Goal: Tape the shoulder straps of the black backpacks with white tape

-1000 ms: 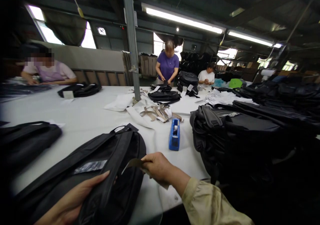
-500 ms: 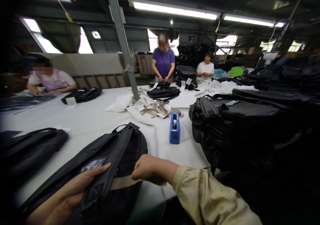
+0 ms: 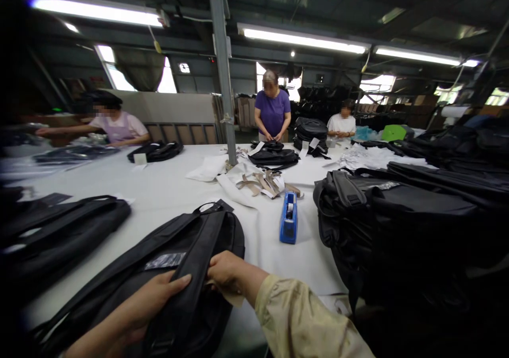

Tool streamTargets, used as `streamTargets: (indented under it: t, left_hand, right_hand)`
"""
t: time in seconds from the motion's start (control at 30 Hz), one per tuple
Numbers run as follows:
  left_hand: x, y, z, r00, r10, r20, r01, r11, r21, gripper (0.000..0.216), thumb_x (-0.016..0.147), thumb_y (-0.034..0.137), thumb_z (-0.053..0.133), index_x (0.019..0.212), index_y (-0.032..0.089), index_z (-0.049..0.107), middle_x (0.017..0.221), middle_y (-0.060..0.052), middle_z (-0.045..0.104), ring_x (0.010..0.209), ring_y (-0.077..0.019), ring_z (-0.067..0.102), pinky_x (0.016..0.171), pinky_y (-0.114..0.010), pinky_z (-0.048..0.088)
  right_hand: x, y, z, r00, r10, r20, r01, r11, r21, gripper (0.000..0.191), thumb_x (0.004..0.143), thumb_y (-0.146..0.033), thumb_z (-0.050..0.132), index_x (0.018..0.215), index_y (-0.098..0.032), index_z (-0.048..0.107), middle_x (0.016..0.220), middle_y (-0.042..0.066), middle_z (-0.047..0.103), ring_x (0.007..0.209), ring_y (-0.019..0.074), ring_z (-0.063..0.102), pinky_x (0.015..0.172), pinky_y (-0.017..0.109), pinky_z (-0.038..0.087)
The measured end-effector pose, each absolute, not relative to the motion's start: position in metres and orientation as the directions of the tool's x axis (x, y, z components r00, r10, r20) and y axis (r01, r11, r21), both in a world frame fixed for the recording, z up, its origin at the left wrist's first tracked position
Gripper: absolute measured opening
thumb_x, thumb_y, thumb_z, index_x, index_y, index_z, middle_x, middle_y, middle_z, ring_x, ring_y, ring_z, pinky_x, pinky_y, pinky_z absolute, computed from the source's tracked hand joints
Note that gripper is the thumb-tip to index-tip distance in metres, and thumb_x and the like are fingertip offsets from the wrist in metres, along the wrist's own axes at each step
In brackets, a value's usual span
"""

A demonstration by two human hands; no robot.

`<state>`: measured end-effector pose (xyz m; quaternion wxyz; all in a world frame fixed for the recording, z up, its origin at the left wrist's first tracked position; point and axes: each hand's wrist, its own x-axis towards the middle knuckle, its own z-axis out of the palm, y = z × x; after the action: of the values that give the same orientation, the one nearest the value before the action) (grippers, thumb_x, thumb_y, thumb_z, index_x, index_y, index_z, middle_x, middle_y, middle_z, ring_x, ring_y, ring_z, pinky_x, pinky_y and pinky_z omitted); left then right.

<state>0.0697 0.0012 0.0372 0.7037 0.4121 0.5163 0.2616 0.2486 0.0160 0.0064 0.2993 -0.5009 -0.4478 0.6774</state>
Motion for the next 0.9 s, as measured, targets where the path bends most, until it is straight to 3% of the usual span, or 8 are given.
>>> streamTargets:
  t: [0.17,0.27,0.4,0.5,0.63,0.73,0.83,0.9]
  left_hand:
    - [0.071,-0.005,0.029,0.249,0.901,-0.356,0.108,0.339,0.935,0.061,0.063,0.048,0.085,0.107,0.01,0.066,0.083,-0.011,0.078,0.075,-0.0287,0.071,0.068,-0.035,0.057]
    - [0.073,-0.004,0.024,0.265,0.919,-0.292,0.097,0.276,0.956,0.058,0.067,0.047,0.081,0.11,0.01,0.067,0.088,-0.012,0.078,0.084,-0.0326,0.072,0.074,-0.038,0.057]
    - [0.076,-0.005,0.015,0.202,0.969,-0.14,0.142,0.112,0.983,0.048,0.072,0.04,0.076,0.11,0.012,0.068,0.102,-0.014,0.076,0.099,-0.0348,0.07,0.089,-0.041,0.054]
    - [0.077,-0.012,0.004,-0.034,0.996,-0.082,0.151,0.086,0.985,0.072,0.064,0.037,0.083,0.127,0.01,0.06,0.103,-0.014,0.076,0.106,-0.0363,0.068,0.093,-0.039,0.052]
    - [0.077,-0.025,-0.011,-0.143,0.949,-0.281,-0.088,0.271,0.959,0.112,0.059,0.043,0.089,0.149,0.012,0.029,0.08,-0.009,0.079,0.079,-0.035,0.074,0.067,-0.037,0.058]
    - [0.08,-0.03,-0.011,-0.11,0.928,-0.356,-0.218,0.326,0.92,0.09,0.059,0.046,0.089,0.131,0.009,0.05,0.086,-0.014,0.079,0.081,-0.0335,0.074,0.068,-0.037,0.059]
    - [0.086,-0.027,-0.004,0.133,0.933,-0.335,-0.208,0.356,0.911,0.059,0.071,0.057,0.078,0.103,0.009,0.066,0.086,-0.016,0.078,0.082,-0.0328,0.074,0.07,-0.037,0.058]
    - [0.089,-0.024,-0.002,0.228,0.923,-0.31,-0.192,0.355,0.915,0.053,0.073,0.057,0.076,0.099,0.011,0.07,0.084,-0.014,0.078,0.078,-0.0312,0.074,0.067,-0.036,0.057]
  right_hand:
    - [0.253,0.013,0.006,-0.393,0.771,-0.501,-0.105,-0.578,-0.809,0.007,0.072,-0.013,0.059,0.068,-0.013,0.064,0.053,-0.002,0.06,0.046,0.011,0.053,0.051,0.022,0.046]
    - [0.248,0.014,0.006,-0.366,0.754,-0.546,-0.226,-0.641,-0.734,0.018,0.08,-0.028,0.062,0.071,-0.012,0.063,0.058,0.002,0.063,0.05,0.0128,0.057,0.055,0.025,0.05]
    - [0.234,0.014,0.002,-0.177,0.797,-0.578,-0.233,-0.604,-0.762,0.016,0.065,-0.015,0.073,0.076,-0.012,0.062,0.056,0.001,0.062,0.047,0.0143,0.057,0.052,0.028,0.051]
    - [0.23,0.01,-0.002,-0.176,0.83,-0.53,-0.296,-0.558,-0.775,0.018,0.061,-0.014,0.071,0.076,-0.012,0.062,0.057,0.002,0.063,0.048,0.0144,0.058,0.052,0.027,0.05]
    - [0.234,0.004,-0.004,-0.227,0.859,-0.459,-0.34,-0.511,-0.789,0.029,0.056,-0.025,0.075,0.08,-0.011,0.065,0.062,0.004,0.066,0.055,0.0182,0.063,0.055,0.029,0.052]
    - [0.237,0.002,-0.003,-0.267,0.868,-0.42,-0.335,-0.492,-0.804,0.038,0.052,-0.034,0.08,0.081,-0.013,0.067,0.065,0.005,0.068,0.06,0.0201,0.064,0.056,0.031,0.053]
    - [0.237,0.004,-0.003,-0.269,0.872,-0.409,-0.311,-0.48,-0.82,0.044,0.047,-0.036,0.084,0.08,-0.013,0.067,0.062,0.004,0.067,0.056,0.0181,0.062,0.055,0.03,0.051]
    - [0.242,0.007,-0.003,-0.278,0.869,-0.409,-0.279,-0.481,-0.831,0.045,0.047,-0.038,0.085,0.079,-0.013,0.066,0.06,0.002,0.065,0.052,0.0146,0.058,0.052,0.027,0.048]
